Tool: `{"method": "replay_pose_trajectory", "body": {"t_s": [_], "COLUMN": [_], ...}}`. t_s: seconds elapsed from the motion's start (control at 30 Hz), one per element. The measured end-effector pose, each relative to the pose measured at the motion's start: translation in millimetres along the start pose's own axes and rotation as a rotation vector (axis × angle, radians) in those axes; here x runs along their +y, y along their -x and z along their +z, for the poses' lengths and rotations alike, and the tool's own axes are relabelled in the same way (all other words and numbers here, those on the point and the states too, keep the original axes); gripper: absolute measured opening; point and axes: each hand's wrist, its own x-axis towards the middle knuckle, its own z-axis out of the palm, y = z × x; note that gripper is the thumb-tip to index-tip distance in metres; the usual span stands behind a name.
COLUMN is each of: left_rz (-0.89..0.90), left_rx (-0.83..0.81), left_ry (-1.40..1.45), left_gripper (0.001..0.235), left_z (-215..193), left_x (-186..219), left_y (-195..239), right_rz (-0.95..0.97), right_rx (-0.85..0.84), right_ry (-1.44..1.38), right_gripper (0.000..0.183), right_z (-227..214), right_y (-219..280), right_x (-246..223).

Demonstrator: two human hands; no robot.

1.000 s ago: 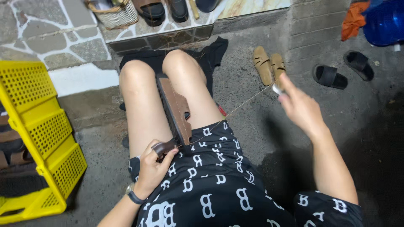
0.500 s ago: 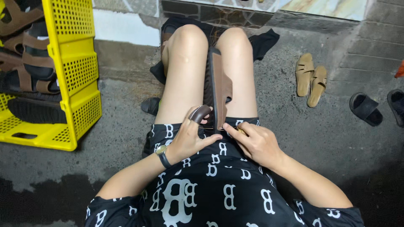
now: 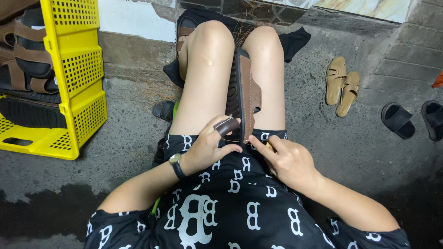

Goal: The person sits on the ground and sews a brown sandal using a needle and thread. They repeatedly push the needle through the sandal strap and pull the thread to stitch it.

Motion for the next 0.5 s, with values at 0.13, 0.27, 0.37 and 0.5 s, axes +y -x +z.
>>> {"method": "replay_pose_trajectory", "body": {"t_s": [0.13,0.27,0.37,0.5], "left_rz": [0.084,0.107,0.155,0.184], "left_rx": [0.027,0.068,0.097,0.076], "left_ry": [-0.067,-0.050,-0.129,-0.256], "left_gripper": [0.062,0.060,0.053,0.050], "left_z": [9,9,9,8], "left_x": [-19,-22,-20,-19], "left_y": [0,-6,-4,1], "right_rz": [-0.026,-0.067,-0.085,0.023], "right_rx": [-0.014,0.023,0.116,0.190], "right_ry": [0.154,0.009,-0.097,-0.341], "right_gripper": [0.040,0.036,0.029,0.026], "right_z": [1,29,61,74], "right_y": [1,-4,-6,0], "right_x": [-3,5,7,13]}}
